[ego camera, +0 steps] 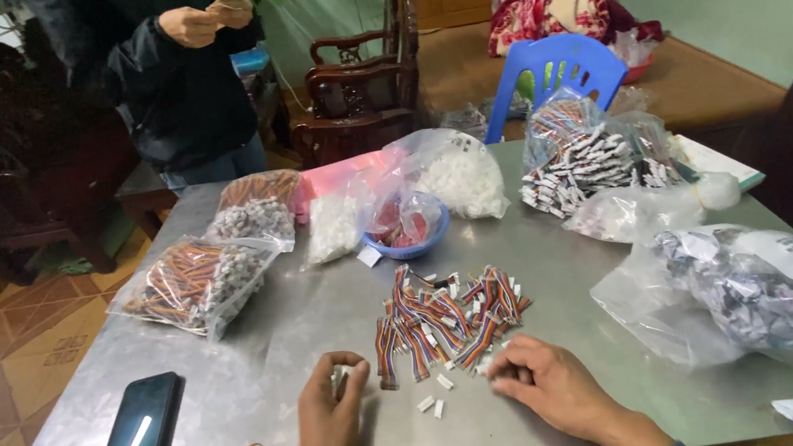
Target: Sorting and organizing small electrical wire harnesses from plastic bags onto a metal table for assembly preparation.
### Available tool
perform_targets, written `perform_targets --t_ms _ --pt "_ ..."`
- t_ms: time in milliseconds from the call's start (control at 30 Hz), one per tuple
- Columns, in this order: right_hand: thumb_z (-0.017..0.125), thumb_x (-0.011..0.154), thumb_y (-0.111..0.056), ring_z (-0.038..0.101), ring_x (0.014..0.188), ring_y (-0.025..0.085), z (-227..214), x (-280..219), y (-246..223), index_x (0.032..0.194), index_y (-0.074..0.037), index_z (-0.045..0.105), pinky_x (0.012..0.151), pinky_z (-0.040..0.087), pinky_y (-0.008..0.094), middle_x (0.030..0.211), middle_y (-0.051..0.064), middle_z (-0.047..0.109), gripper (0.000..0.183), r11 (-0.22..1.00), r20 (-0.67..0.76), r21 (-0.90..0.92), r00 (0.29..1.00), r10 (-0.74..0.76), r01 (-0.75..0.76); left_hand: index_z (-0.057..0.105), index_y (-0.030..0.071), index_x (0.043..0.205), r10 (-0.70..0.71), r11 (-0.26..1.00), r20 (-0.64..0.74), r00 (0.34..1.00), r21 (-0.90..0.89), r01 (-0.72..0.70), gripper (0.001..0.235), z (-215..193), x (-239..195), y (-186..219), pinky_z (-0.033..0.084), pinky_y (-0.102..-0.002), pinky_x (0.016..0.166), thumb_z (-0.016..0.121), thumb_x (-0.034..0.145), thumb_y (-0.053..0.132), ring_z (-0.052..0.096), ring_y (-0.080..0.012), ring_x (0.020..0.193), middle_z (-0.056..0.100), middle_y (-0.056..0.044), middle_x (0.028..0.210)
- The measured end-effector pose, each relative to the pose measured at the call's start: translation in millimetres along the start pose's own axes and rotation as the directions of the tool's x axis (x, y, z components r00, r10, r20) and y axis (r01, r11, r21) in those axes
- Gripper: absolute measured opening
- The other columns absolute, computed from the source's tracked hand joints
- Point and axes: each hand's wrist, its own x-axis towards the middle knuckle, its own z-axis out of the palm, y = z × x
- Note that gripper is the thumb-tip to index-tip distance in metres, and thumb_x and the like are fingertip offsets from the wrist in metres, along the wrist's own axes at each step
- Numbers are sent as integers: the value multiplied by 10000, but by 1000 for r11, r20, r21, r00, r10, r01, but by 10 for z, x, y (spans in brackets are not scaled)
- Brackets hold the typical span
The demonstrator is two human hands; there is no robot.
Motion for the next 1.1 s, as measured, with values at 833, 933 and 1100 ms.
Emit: perform_targets --t_ms 833,933,1100 --pt "695 915 -626 462 508 285 422 1794 -1014 473 -173 370 527 339 418 470 23 413 711 848 -87 -479 973 212 -228 692 242 890 -58 978 56 997 203 45 36 19 127 -20 502 -174 711 727 888 251 776 -6 691 783 71 774" --pt "839 808 -550 633 645 295 562 1947 -981 638 -119 575 592 465 419 703 64 662 533 785 -25 -528 929 368 -325 673 289 905 -60 967 79 995 253 38 56 -8 147 -36 497 -171 776 702 859 301 770 24 688 837 154 729" --pt "768 782 -279 594 635 224 620 2036 -741 601 -123 614 640 442 400 648 55 640 285 916 -1 -263 950 312 -302 657 321 859 -53 951 67 996 309 30 56 -31 150 -14 500 -236 744 702 849 352 685 -35 667 783 154 714"
